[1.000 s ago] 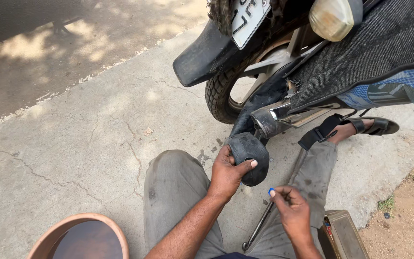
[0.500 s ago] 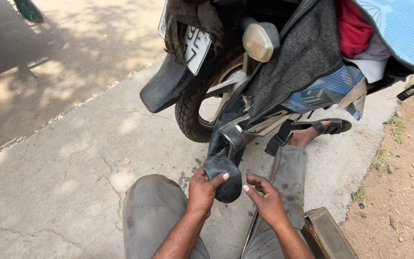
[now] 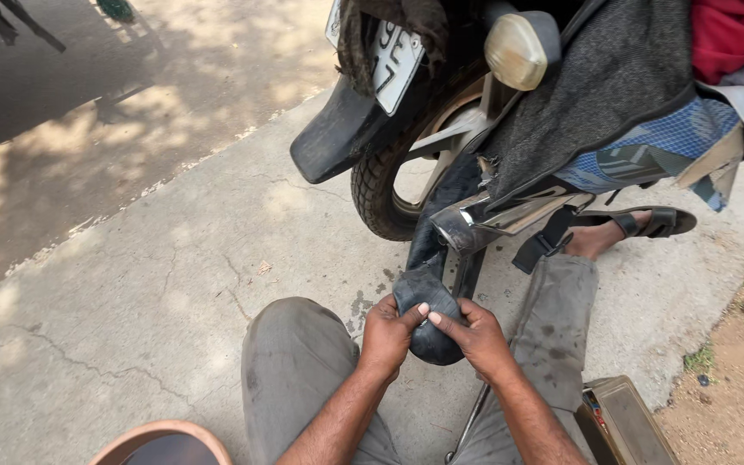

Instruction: The person prepares an inner tube by filing the surface with a metal tool, applying adhesive from a tube, and placing a patch over the punctured area. They then use a long metal lever to reinstall the tire onto the motorcycle wheel rim.

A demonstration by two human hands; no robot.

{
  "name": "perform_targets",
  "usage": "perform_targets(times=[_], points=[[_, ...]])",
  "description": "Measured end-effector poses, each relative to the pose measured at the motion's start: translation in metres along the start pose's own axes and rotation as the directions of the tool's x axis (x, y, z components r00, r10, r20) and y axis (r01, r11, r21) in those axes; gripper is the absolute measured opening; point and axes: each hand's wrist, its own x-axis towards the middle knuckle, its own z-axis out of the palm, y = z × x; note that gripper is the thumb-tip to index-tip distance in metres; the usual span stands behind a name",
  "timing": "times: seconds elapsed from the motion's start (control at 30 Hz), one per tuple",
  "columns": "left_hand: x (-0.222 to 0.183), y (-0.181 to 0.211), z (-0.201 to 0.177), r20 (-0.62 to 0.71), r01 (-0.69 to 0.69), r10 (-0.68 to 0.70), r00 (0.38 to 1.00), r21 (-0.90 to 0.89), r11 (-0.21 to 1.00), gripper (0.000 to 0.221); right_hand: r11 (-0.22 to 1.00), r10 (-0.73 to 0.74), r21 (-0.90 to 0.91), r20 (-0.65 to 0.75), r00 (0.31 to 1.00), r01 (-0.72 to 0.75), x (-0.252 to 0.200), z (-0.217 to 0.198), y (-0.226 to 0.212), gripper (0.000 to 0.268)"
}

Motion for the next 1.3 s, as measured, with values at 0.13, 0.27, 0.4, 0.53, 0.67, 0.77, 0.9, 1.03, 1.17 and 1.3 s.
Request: perform_targets(times=[0.13, 0.27, 0.4, 0.53, 0.67, 0.77, 0.9, 1.03, 1.17, 1.3], points=[[-0.003, -0.011, -0.009, -0.013, 0.013, -0.011, 1.0, 0.129, 0.992, 0.018, 1.0, 0.003, -0.012, -0.017, 1.0, -0.003, 0.012, -0.014, 0.036, 0.037], [0.001, -0.024, -0.019, -0.069, 0.096, -0.084, 0.994, 0.2, 0.975, 0.017, 0.999, 0.039, 0.008, 0.029, 0.999, -0.039, 0.011, -0.015, 0.046, 0.038], [0.006, -0.029, -0.031, -0.003, 0.097, -0.097, 0.995, 0.047, 0.994, 0.017, 0.993, 0.121, -0.017, 0.169, 0.978, -0.12, 0.01, -0.015, 0.034, 0.039], [0.002, -0.022, -0.029, 0.049, 0.116, -0.119, 0.992, 0.058, 0.992, 0.02, 0.988, 0.113, -0.122, 0.139, 0.984, -0.096, 0.01, -0.012, 0.032, 0.035], [-0.002, -0.011, -0.031, -0.034, 0.228, -0.23, 0.973, 0.316, 0.921, 0.028, 0.975, 0.118, -0.195, 0.049, 0.992, -0.106, 0.013, -0.017, 0.035, 0.035], [0.0, -0.015, -0.03, -0.059, 0.24, -0.234, 0.97, 0.343, 0.908, 0.027, 0.982, 0.109, -0.165, 0.099, 0.989, -0.092, 0.014, -0.024, 0.046, 0.04], [0.0, -0.022, -0.026, 0.06, 0.132, -0.157, 0.986, 0.296, 0.946, 0.023, 0.983, 0.184, -0.042, 0.229, 0.956, -0.179, 0.017, -0.034, 0.048, 0.053], [0.0, -0.024, -0.025, 0.134, 0.14, -0.17, 0.976, 0.212, 0.967, 0.022, 0.963, 0.268, -0.109, 0.301, 0.915, -0.246, 0.019, -0.035, 0.04, 0.054], [0.002, -0.024, -0.021, 0.067, 0.033, -0.061, 0.996, 0.349, 0.936, 0.023, 0.983, 0.184, -0.075, 0.279, 0.943, -0.17, 0.017, -0.026, 0.029, 0.052], [0.0, -0.015, -0.021, -0.06, 0.064, -0.033, 0.998, 0.652, 0.756, 0.029, 0.981, 0.187, -0.081, 0.198, 0.962, -0.175, 0.012, -0.015, 0.017, 0.049]])
